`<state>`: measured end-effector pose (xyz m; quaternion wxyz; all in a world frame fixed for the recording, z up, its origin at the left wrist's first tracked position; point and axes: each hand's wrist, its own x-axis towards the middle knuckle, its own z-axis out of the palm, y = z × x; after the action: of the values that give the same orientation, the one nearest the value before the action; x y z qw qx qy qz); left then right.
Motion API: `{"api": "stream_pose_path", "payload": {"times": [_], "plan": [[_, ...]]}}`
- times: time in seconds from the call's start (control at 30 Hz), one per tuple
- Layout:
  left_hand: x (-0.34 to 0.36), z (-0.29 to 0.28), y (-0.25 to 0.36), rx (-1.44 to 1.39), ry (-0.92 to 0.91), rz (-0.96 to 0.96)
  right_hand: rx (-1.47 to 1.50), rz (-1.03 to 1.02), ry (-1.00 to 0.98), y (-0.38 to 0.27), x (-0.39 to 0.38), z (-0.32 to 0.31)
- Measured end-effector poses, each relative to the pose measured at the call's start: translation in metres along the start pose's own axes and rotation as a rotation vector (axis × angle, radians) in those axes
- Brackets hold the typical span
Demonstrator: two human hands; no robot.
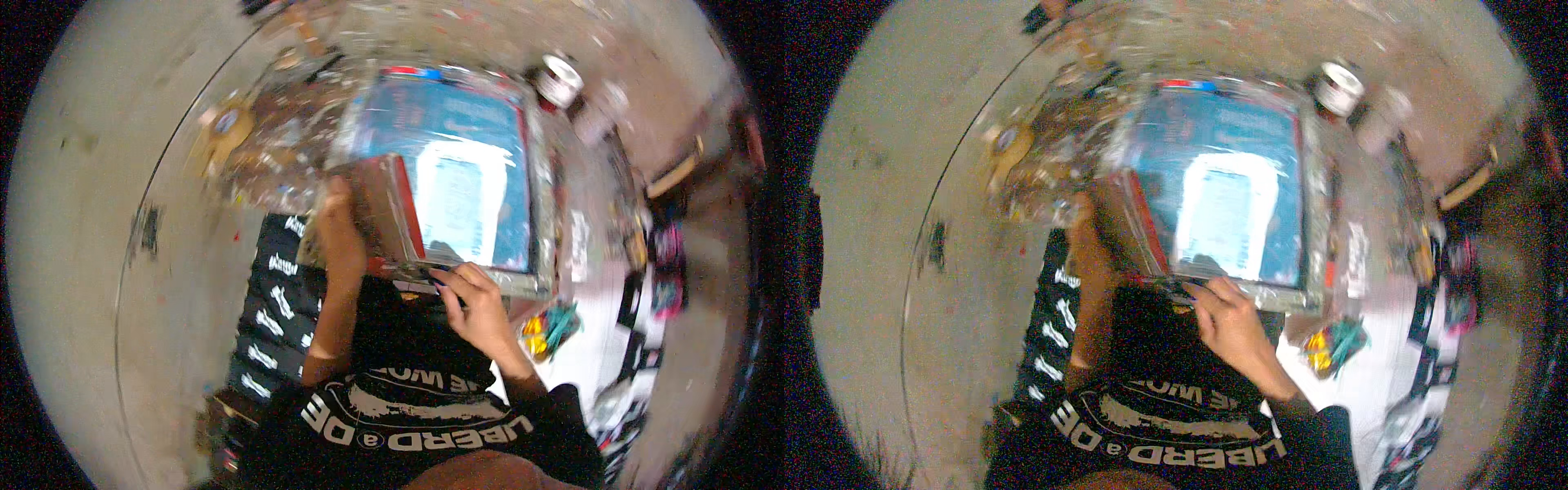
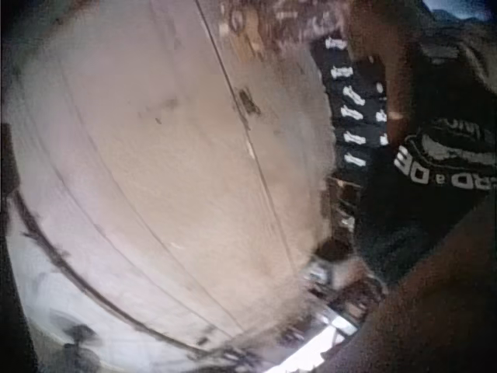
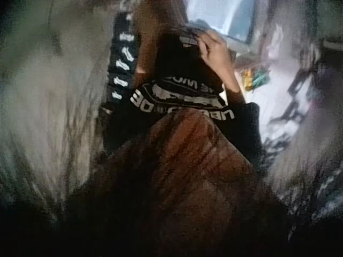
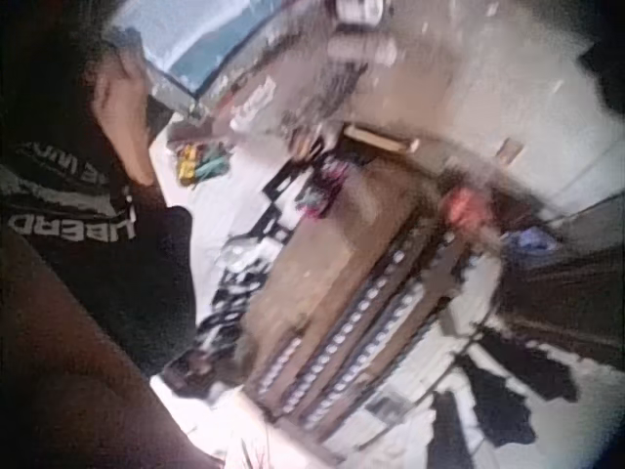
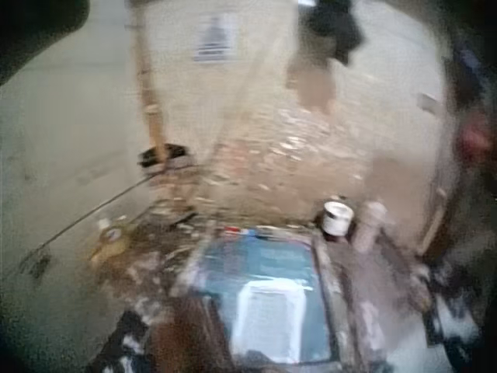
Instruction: The person prepares a screen printing frame by applying white paste to the mesh, smoothing it with a squeegee, and then securing the frame with tape. They also use a small blue tool to clean the edges of the frame.
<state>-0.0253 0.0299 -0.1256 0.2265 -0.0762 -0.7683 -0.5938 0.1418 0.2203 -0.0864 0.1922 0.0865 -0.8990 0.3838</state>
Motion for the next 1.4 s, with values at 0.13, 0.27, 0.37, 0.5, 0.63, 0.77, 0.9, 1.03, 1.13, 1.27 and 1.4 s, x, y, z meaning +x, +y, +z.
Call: {"api": "stream_pose_path", "payload": {"times": [0.13,0.27,0.37,0.5,0.63,0.77,0.9,1.03,1.13,1.27,1.4], "plan": [[0.020,0.035,0.115,-0.414,-0.334,-0.288,0.199,0.397,0.124,0.036,-0.072,-0.068],[0.019,0.159,0.144,-0.177,-0.770,0.104,0.276,0.721,0.539,0.093,-0.163,-0.114],[-0.015,0.283,0.176,-0.106,-0.910,0.547,0.224,0.911,0.690,0.161,-0.247,-0.122],[-0.075,0.428,0.223,-0.050,-1.121,0.312,-0.097,1.348,0.441,0.222,-0.303,-0.132],[-0.093,0.556,0.203,0.357,-1.105,0.370,-0.248,1.509,0.282,0.250,-0.361,-0.095],[-0.113,0.625,0.174,0.528,-1.090,0.244,0.021,1.588,0.357,0.202,-0.399,-0.054],[-0.116,0.656,0.143,0.757,-0.971,0.475,0.211,1.646,0.197,0.191,-0.466,0.003],[-0.129,0.628,0.188,0.782,-1.206,0.740,0.315,1.592,0.246,0.192,-0.437,-0.026],[-0.134,0.624,0.181,0.762,-1.196,0.609,0.215,1.249,0.373,0.236,-0.399,-0.068],[-0.113,0.594,0.209,0.667,-1.294,0.625,-0.139,0.903,0.653,0.258,-0.302,-0.187],[-0.018,0.527,0.198,0.318,-0.716,0.828,-0.369,0.466,0.799,0.177,-0.100,-0.264]]}}
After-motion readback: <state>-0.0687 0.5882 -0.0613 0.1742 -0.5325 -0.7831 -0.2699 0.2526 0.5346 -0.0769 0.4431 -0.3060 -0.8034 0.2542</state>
